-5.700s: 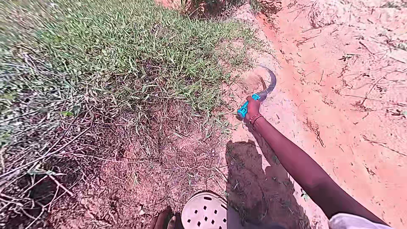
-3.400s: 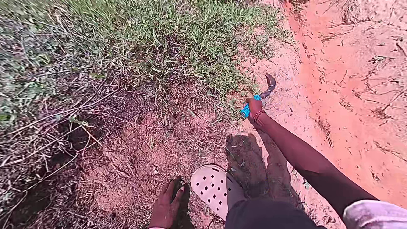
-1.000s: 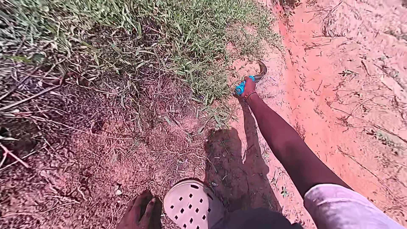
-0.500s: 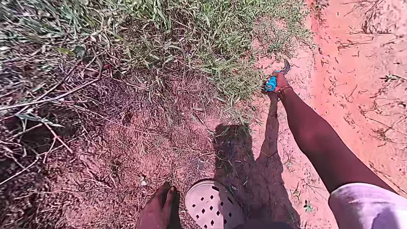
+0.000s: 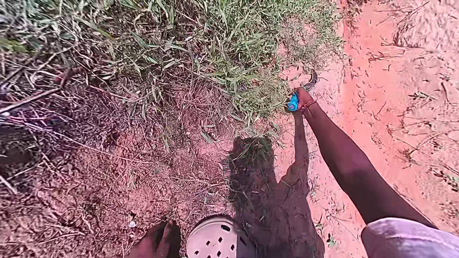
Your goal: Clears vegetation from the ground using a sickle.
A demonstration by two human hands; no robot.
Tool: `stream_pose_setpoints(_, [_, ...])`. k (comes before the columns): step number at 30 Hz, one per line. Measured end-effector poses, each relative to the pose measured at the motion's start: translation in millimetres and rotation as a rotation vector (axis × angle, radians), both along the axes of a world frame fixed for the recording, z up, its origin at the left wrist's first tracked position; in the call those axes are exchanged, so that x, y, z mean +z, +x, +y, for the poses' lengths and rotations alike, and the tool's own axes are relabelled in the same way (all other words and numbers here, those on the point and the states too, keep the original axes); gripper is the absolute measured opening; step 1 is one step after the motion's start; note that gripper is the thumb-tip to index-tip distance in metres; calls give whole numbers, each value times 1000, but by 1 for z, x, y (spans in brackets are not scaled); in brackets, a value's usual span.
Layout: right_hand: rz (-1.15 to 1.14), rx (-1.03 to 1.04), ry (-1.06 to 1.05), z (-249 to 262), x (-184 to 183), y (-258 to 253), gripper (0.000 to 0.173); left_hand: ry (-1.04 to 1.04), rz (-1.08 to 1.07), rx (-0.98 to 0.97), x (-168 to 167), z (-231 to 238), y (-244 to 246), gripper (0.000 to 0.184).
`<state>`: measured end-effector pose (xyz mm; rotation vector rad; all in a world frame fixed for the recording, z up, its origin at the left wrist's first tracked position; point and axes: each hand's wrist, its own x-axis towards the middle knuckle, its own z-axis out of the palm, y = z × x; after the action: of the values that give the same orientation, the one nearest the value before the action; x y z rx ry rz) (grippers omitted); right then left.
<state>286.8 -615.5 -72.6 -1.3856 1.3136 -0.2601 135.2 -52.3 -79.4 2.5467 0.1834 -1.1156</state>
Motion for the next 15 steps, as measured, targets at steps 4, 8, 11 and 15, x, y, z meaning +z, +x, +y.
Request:
stream_pose_setpoints(4, [86,61,-109,10,-8,-1,39,-11,-55,-17,4,4,-4,48])
stream_pose_setpoints(8, [204,182,-251,21,3,-10,49,-130,-93,-14,6,11,-14,41])
stream_pose_setpoints(11, [126,185,-181,47,23,-39,37,-161,-52,-47,9,11,-14,42])
stream_pose_setpoints(15, [140,254,-40,210,9,-188,13,-164,-10,-34,4,16,-11,43])
